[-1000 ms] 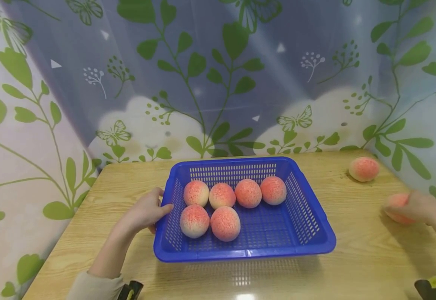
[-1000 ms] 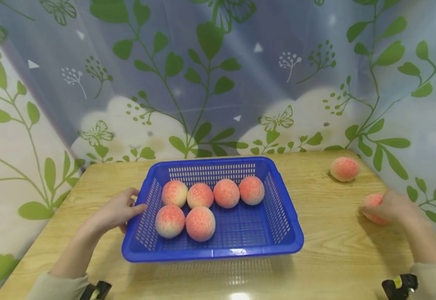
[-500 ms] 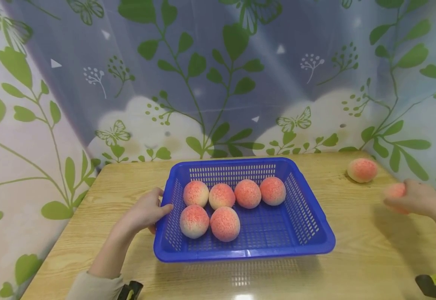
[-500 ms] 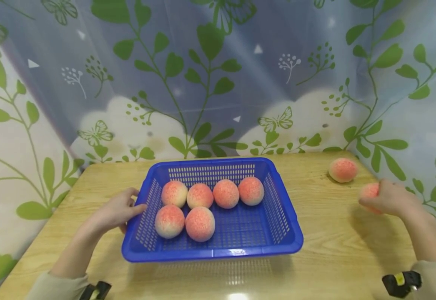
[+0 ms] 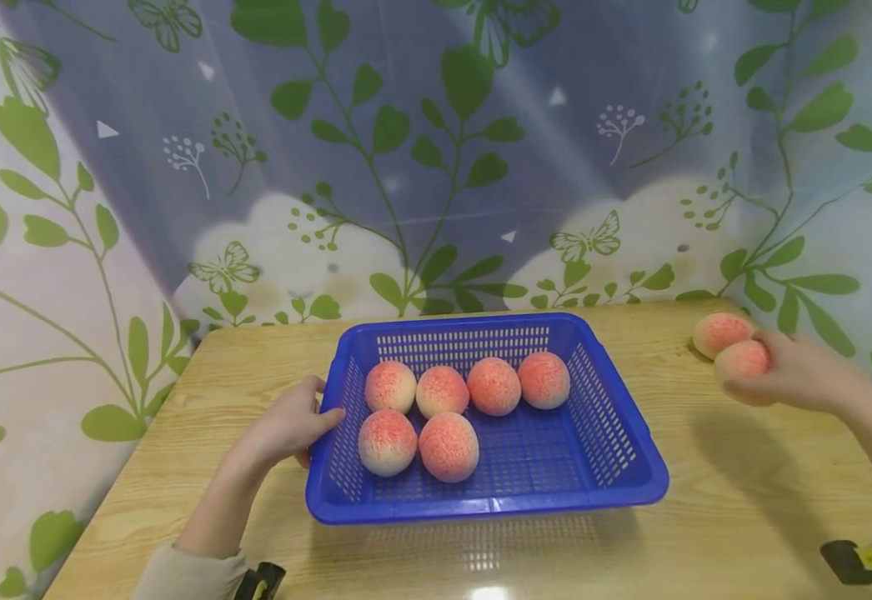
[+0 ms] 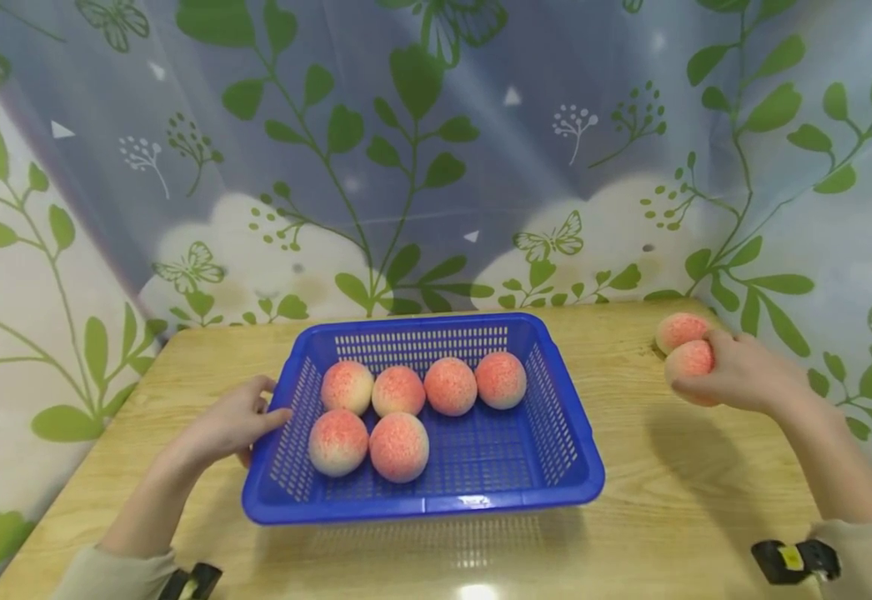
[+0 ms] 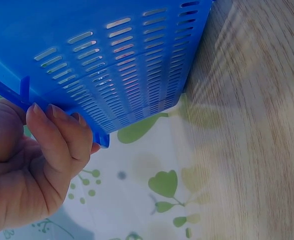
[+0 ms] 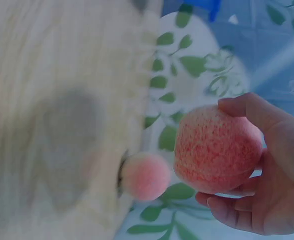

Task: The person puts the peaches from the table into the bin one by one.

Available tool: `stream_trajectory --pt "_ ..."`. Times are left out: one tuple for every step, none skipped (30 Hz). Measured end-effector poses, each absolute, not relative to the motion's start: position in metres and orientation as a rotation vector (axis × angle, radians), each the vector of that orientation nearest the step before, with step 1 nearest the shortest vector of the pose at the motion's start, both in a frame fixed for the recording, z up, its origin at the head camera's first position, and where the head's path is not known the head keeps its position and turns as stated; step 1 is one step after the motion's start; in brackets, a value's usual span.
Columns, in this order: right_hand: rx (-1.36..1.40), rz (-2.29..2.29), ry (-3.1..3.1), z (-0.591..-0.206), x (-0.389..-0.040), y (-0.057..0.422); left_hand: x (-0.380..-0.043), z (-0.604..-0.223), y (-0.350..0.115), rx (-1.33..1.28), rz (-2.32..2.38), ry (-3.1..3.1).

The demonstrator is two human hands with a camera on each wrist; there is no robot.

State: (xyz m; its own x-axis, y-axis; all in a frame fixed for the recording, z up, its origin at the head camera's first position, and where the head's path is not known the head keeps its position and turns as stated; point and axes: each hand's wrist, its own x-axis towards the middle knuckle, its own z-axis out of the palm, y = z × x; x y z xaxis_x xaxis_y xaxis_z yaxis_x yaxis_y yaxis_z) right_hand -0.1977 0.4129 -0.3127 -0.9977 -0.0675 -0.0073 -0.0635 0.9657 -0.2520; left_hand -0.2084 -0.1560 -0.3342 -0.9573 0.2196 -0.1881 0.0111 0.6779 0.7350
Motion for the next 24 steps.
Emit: stream_trajectory --pt "-0.126 -0.406 3.107 -0.309 -0.198 0.409 -0.208 -0.334 -0.156 0.186 1.144 2.634" --pt "-0.141 -0.407 3.118 -0.306 -0.198 0.405 -0.208 -0.335 -0.156 0.187 1.140 2.635" --pt "-0.142 -0.400 3.120 -0.302 -0.197 0.401 -0.208 -0.335 -0.156 0.188 1.139 2.635" --pt "-0.141 -0.393 3.122 -0.298 -0.197 0.396 -0.208 -0.335 -0.156 0.189 1.139 2.635" --pt "-0.143 -0.384 3.126 -0.294 -0.196 0.392 -0.208 -0.335 -0.156 0.191 1.144 2.632" --pt "-0.148 -0.371 3.131 -0.289 -0.195 0.388 -0.208 -0.336 -0.156 0.189 1.150 2.627" --pt "-0.154 -0.370 3.132 -0.285 -0.195 0.383 -0.209 -0.336 -0.157 0.191 1.157 2.621" --pt "-0.161 -0.364 3.138 -0.281 -0.195 0.378 -0.209 -0.336 -0.157 0.189 1.161 2.619" --pt "-0.172 -0.368 3.139 -0.277 -0.194 0.373 -0.210 -0.336 -0.157 0.190 1.164 2.618" --pt "-0.198 -0.374 3.141 -0.273 -0.194 0.368 -0.210 -0.336 -0.157 0.188 1.165 2.618" --pt "-0.217 -0.373 3.140 -0.270 -0.194 0.364 -0.210 -0.336 -0.158 0.186 1.161 2.621" --pt "-0.234 -0.368 3.139 -0.267 -0.194 0.360 -0.210 -0.336 -0.158 0.185 1.153 2.627" --pt "-0.249 -0.371 3.135 -0.265 -0.194 0.357 -0.210 -0.335 -0.158 0.187 1.146 2.632" --pt "-0.259 -0.363 3.135 -0.263 -0.194 0.353 -0.211 -0.335 -0.158 0.186 1.138 2.638" --pt "-0.263 -0.355 3.133 -0.262 -0.194 0.350 -0.211 -0.335 -0.157 0.188 1.134 2.640" --pt "-0.270 -0.347 3.131 -0.261 -0.194 0.347 -0.211 -0.335 -0.157 0.189 1.132 2.641" --pt "-0.268 -0.338 3.127 -0.259 -0.194 0.344 -0.211 -0.336 -0.157 0.190 1.132 2.639" --pt "-0.275 -0.331 3.126 -0.259 -0.194 0.341 -0.211 -0.336 -0.157 0.191 1.133 2.638" --pt "-0.279 -0.327 3.123 -0.258 -0.194 0.339 -0.211 -0.336 -0.157 0.192 1.135 2.634" --pt "-0.283 -0.325 3.121 -0.257 -0.195 0.336 -0.211 -0.336 -0.157 0.192 1.134 2.633" --pt "-0.293 -0.322 3.120 -0.257 -0.195 0.333 -0.211 -0.336 -0.157 0.193 1.135 2.631" --pt "-0.303 -0.322 3.117 -0.256 -0.195 0.330 -0.211 -0.336 -0.157 0.194 1.133 2.631" --pt "-0.313 -0.316 3.118 -0.256 -0.195 0.328 -0.210 -0.336 -0.157 0.196 1.131 2.630" --pt "-0.323 -0.312 3.119 -0.255 -0.196 0.325 -0.210 -0.336 -0.157 0.198 1.128 2.630"
